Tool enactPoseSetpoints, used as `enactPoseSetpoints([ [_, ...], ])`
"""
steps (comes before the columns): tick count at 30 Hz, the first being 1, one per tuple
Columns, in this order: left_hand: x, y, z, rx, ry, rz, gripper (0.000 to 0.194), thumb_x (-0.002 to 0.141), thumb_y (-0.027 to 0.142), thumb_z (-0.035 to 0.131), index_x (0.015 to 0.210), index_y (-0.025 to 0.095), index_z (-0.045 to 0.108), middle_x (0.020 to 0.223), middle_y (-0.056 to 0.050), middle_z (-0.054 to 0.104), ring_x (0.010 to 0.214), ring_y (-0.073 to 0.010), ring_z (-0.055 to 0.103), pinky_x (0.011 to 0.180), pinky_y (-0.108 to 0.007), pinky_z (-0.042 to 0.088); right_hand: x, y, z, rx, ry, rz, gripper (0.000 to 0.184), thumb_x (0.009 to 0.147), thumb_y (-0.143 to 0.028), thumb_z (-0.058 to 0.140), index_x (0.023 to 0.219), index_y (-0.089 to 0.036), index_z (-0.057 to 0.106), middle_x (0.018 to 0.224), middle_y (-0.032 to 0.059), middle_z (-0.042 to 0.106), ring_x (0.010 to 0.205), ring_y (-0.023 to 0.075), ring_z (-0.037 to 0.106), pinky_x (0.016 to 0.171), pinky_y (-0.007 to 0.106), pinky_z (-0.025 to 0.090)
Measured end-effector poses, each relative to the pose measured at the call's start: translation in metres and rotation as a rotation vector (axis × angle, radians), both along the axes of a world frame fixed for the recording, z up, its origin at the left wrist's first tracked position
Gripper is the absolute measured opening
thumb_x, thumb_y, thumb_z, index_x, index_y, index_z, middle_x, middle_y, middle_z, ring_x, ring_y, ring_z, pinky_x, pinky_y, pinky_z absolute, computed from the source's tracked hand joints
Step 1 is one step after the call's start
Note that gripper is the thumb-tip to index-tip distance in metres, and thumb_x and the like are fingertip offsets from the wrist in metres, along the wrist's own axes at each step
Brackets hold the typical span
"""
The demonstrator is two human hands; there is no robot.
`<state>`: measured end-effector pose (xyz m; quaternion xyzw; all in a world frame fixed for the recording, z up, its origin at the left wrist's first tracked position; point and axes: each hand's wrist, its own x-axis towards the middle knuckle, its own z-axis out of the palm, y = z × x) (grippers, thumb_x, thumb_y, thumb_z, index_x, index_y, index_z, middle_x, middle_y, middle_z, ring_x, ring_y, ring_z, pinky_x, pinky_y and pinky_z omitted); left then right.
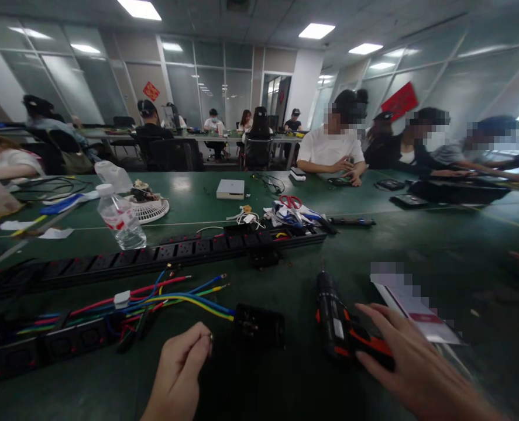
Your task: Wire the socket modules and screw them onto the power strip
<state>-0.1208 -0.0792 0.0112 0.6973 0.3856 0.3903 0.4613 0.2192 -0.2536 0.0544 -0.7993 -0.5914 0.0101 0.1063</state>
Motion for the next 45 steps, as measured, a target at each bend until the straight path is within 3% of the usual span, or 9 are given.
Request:
enactPoseSetpoints([
  [3,0.000,0.002,-0.002,-0.044,0.020,0.007,0.039,0.093,0.043,0.043,0.063,0.018,0.048,0.059,0.001,0.044,0.055,-0.0126,0.043,0.053,-0.023,0.034,0.024,-0.014,-0.022,-0.078,-0.010,0.001,0.067,0.083,-0.045,0.049,0.142,-0.015,0.040,0.131,0.0157,0.045,0.113,0.0333,0.051,0.094,0.058,0.046],
  [6,0.002,0.003,0.001,-0.025,0.068,0.003,0.039,0.094,0.042,0.041,0.065,0.018,0.049,0.060,0.002,0.044,0.056,-0.0122,0.043,0.054,-0.023,0.034,0.017,-0.009,-0.028,-0.089,-0.032,0.050,0.063,0.087,-0.037,0.045,0.146,-0.017,0.032,0.130,0.0122,0.048,0.110,0.0285,0.054,0.094,0.052,0.049],
  [11,0.002,0.003,0.009,0.002,0.091,0.006,0.041,0.094,0.044,0.040,0.065,0.018,0.050,0.060,0.002,0.043,0.055,-0.0121,0.043,0.053,-0.023,0.033,0.001,-0.001,-0.028,0.055,-0.125,0.084,0.051,0.088,-0.028,0.038,0.138,-0.015,0.041,0.152,0.0087,0.009,0.116,0.0305,0.047,0.086,0.047,0.053],
  [17,0.003,0.001,0.012,0.031,0.110,0.006,0.040,0.094,0.043,0.040,0.063,0.018,0.049,0.056,0.003,0.040,0.052,-0.0117,0.039,0.051,-0.023,0.030,0.005,-0.005,-0.032,0.094,-0.114,0.150,0.034,0.093,-0.026,0.036,0.119,-0.020,0.056,0.144,0.0061,0.026,0.105,0.0249,0.053,0.083,0.042,0.054],
  [26,0.005,0.002,0.012,-0.012,0.100,-0.002,0.039,0.092,0.044,0.042,0.064,0.018,0.050,0.057,0.003,0.039,0.054,-0.0122,0.038,0.051,-0.023,0.029,0.005,-0.001,-0.025,-0.001,-0.045,0.137,0.031,0.090,-0.026,0.040,0.118,-0.020,0.053,0.143,0.0058,0.026,0.103,0.0234,0.054,0.085,0.041,0.052],
  [32,0.006,0.006,0.008,-0.001,0.128,-0.012,0.036,0.092,0.042,0.042,0.069,0.018,0.053,0.057,0.004,0.038,0.054,-0.0121,0.038,0.052,-0.023,0.029,0.008,0.015,-0.018,-0.160,-0.083,0.096,0.065,0.074,-0.008,0.061,0.132,-0.010,0.032,0.124,0.0150,0.045,0.094,0.0269,0.057,0.082,0.041,0.050],
  [37,0.005,0.008,0.010,0.038,0.142,-0.005,0.033,0.092,0.037,0.042,0.069,0.017,0.053,0.060,0.003,0.044,0.058,-0.0129,0.042,0.056,-0.023,0.031,0.002,0.030,-0.017,-0.224,-0.108,0.074,0.063,0.080,0.007,0.043,0.138,-0.008,0.027,0.131,0.0216,0.041,0.097,0.0312,0.058,0.076,0.040,0.048],
  [42,0.006,0.009,0.012,0.054,0.144,0.005,0.032,0.091,0.036,0.043,0.068,0.017,0.054,0.057,0.003,0.043,0.056,-0.0125,0.042,0.056,-0.024,0.030,0.006,0.035,-0.024,-0.224,-0.092,0.047,0.059,0.081,0.003,0.048,0.136,-0.012,0.031,0.129,0.0160,0.046,0.092,0.0298,0.060,0.072,0.039,0.047],
  [45,0.006,0.009,0.011,0.061,0.154,0.000,0.032,0.092,0.036,0.043,0.068,0.017,0.054,0.057,0.004,0.043,0.055,-0.0122,0.042,0.056,-0.023,0.029,0.006,0.029,-0.026,-0.168,-0.070,0.037,0.051,0.087,-0.008,0.044,0.136,-0.015,0.033,0.125,0.0142,0.050,0.096,0.0314,0.059,0.072,0.042,0.047],
])
